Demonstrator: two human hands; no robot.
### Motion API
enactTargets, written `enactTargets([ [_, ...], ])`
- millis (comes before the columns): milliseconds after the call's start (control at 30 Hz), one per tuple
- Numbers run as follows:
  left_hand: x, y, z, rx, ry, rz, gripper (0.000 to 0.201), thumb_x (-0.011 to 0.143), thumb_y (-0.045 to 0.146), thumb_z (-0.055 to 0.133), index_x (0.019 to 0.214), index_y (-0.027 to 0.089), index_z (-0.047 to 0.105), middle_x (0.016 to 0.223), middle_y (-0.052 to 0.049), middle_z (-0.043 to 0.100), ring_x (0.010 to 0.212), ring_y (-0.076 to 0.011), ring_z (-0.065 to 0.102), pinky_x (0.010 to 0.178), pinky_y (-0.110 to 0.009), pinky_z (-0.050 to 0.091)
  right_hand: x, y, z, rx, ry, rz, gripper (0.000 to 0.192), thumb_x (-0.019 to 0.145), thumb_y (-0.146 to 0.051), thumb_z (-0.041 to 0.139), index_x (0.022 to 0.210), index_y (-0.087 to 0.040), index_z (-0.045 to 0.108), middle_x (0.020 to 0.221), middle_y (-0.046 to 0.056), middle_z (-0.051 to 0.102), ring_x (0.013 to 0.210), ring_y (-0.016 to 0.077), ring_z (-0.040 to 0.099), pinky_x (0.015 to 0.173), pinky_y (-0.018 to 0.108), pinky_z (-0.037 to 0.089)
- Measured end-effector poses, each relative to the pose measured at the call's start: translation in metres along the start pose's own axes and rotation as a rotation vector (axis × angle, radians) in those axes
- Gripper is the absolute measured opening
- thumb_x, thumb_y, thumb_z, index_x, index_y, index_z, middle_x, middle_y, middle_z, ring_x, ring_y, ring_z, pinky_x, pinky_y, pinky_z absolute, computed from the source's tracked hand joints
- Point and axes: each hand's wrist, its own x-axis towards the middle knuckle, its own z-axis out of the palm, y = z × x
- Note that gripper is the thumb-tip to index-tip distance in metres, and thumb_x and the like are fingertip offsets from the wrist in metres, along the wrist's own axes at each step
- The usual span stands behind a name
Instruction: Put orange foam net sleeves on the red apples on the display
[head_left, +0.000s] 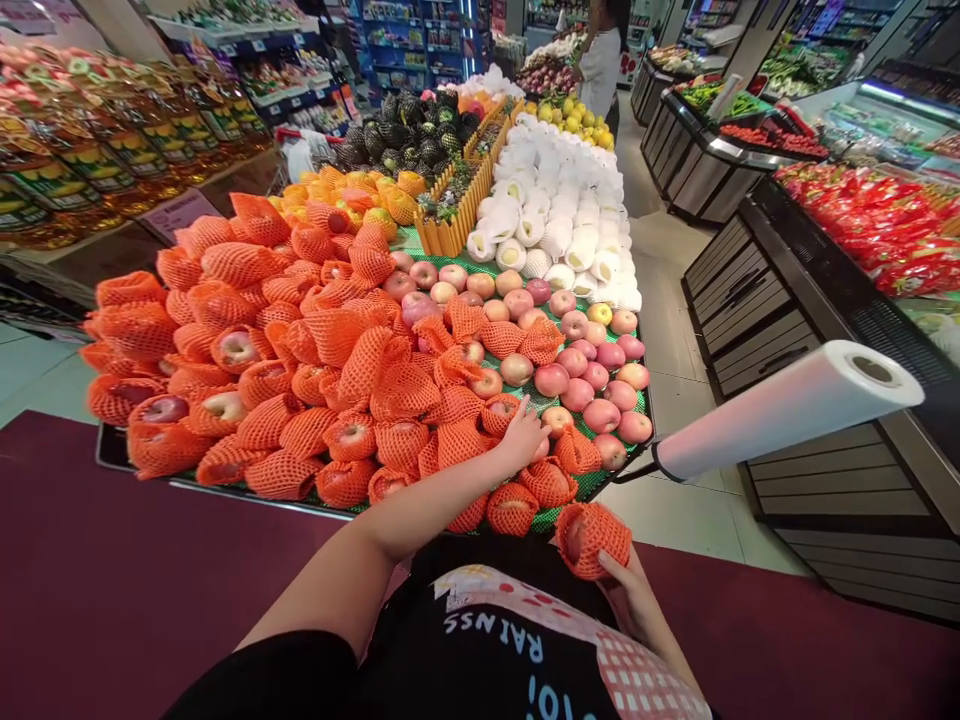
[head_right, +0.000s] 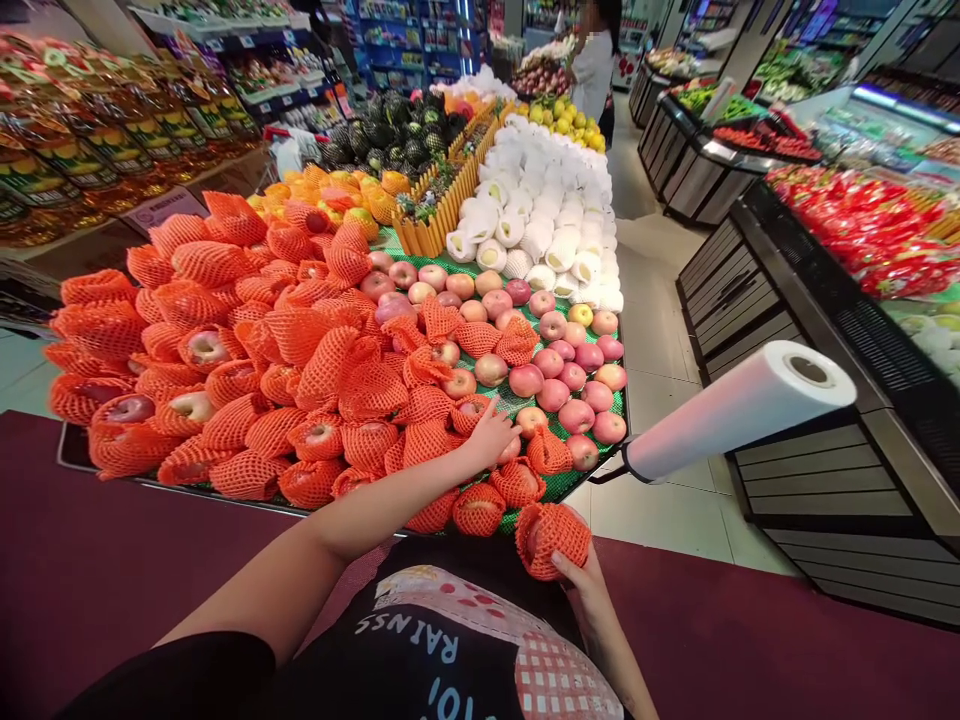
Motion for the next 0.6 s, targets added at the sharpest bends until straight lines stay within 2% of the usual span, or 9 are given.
enactTargets([
  [100,-0.018,-0.012,-0.022,-0.077,0.026,-0.034,0.079,0.060,0.025,0.089,0.133,0.019,0.059,0.125,-0.015,0.071,0.123,-0.0388,0.055,0.115,-0.070,0.025,0.009,-0.010,-0.002,-0.022,-0.042,-0.043,0.073,0.078,-0.060,0.073,0.143,-0.034,0.052,0.151,0.009,0.057,0.139,0.0385,0.053,0.111,0.059,0.046],
  [200,-0.040,-0.031,-0.036,-0.270,0.056,-0.044,0.085,0.060,0.024,0.086,0.139,0.020,0.052,0.132,-0.016,0.065,0.123,-0.0393,0.056,0.107,-0.062,0.040,0.028,-0.028,0.000,-0.120,-0.050,-0.084,0.063,0.086,-0.062,0.059,0.143,-0.036,0.051,0.151,0.008,0.056,0.138,0.0366,0.054,0.108,0.058,0.049],
  [267,-0.052,-0.046,-0.039,-0.380,0.060,0.014,0.083,0.060,0.020,0.083,0.137,0.021,0.053,0.132,-0.015,0.064,0.123,-0.0382,0.057,0.103,-0.054,0.045,0.047,-0.042,0.008,-0.257,-0.027,-0.184,0.064,0.082,-0.054,0.067,0.140,-0.031,0.051,0.147,0.010,0.057,0.134,0.0372,0.056,0.107,0.059,0.049],
  [333,-0.062,-0.059,-0.036,-0.477,0.069,0.090,0.078,0.059,0.016,0.080,0.132,0.023,0.055,0.131,-0.011,0.064,0.123,-0.0366,0.058,0.103,-0.050,0.046,0.069,-0.055,0.024,-0.501,-0.012,-0.373,0.067,0.073,-0.046,0.078,0.132,-0.027,0.054,0.139,0.012,0.059,0.128,0.0367,0.057,0.110,0.058,0.046],
  [433,-0.074,-0.072,-0.032,-0.608,0.100,0.158,0.072,0.058,0.012,0.079,0.126,0.024,0.058,0.131,-0.009,0.064,0.125,-0.0349,0.058,0.109,-0.050,0.042,0.101,-0.068,0.056,-0.939,-0.020,-0.640,0.068,0.070,-0.036,0.081,0.131,-0.024,0.053,0.132,0.012,0.058,0.124,0.0337,0.056,0.112,0.054,0.044],
  [500,-0.080,-0.074,-0.032,-0.668,0.111,0.156,0.074,0.058,0.011,0.079,0.127,0.021,0.057,0.133,-0.010,0.063,0.127,-0.0344,0.057,0.111,-0.049,0.042,0.121,-0.070,0.079,-1.173,-0.078,-0.701,0.069,0.072,-0.029,0.077,0.136,-0.023,0.051,0.137,0.013,0.053,0.127,0.0323,0.053,0.110,0.049,0.046],
  [600,-0.087,-0.074,-0.034,-0.705,0.108,0.136,0.075,0.058,0.011,0.080,0.128,0.019,0.055,0.132,-0.012,0.063,0.124,-0.0332,0.057,0.108,-0.046,0.045,0.145,-0.059,0.107,-1.537,-0.253,-0.627,0.071,0.075,-0.023,0.073,0.142,-0.023,0.048,0.145,0.013,0.048,0.133,0.0316,0.047,0.103,0.043,0.051],
])
